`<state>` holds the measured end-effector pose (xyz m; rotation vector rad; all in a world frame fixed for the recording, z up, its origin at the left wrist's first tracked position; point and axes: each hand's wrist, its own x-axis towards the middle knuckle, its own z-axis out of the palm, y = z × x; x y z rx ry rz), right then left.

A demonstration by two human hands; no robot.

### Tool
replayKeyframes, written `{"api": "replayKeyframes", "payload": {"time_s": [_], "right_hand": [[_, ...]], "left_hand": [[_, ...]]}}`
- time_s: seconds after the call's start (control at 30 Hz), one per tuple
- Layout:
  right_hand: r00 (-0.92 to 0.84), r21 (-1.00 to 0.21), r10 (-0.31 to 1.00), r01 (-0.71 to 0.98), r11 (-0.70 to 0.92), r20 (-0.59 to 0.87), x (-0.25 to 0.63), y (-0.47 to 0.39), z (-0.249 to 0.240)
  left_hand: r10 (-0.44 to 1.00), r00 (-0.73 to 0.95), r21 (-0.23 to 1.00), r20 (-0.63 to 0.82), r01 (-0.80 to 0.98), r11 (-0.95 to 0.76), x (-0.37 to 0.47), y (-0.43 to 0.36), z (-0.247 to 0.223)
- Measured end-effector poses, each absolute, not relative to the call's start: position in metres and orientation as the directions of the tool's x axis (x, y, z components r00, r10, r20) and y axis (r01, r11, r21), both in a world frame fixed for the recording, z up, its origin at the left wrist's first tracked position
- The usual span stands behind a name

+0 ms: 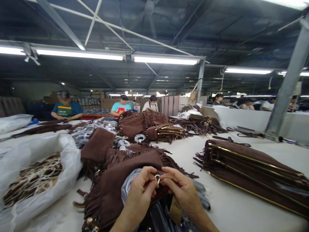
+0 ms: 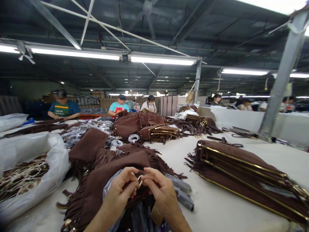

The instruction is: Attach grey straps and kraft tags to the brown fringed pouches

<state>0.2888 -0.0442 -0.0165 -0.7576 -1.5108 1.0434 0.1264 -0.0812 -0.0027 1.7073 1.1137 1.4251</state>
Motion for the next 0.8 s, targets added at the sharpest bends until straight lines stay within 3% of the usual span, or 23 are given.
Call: {"api": "replayKeyframes", "payload": {"time_s": [0.27,0.7,0.8], "right_hand": [[-0.181,-0.837,0.838,0.106,0.536,0.514,0.295,-0.049,-0.028],[-0.261,-0.785,0.781,0.115,0.608,0.567,0.3,-0.055,-0.034],[-0.265,-0.822,0.803,0.062,0.566,0.533,0.302,-0.054,-0.036]], "left_hand": [[0.877,0.144,0.791,0.458,0.385,-0.476,0.137,-0.089,-0.004],[0.888,0.149,0.781,0.435,0.428,-0.455,0.138,-0.091,-0.012],[0.884,0.146,0.784,0.445,0.413,-0.463,0.137,-0.091,-0.012]]}}
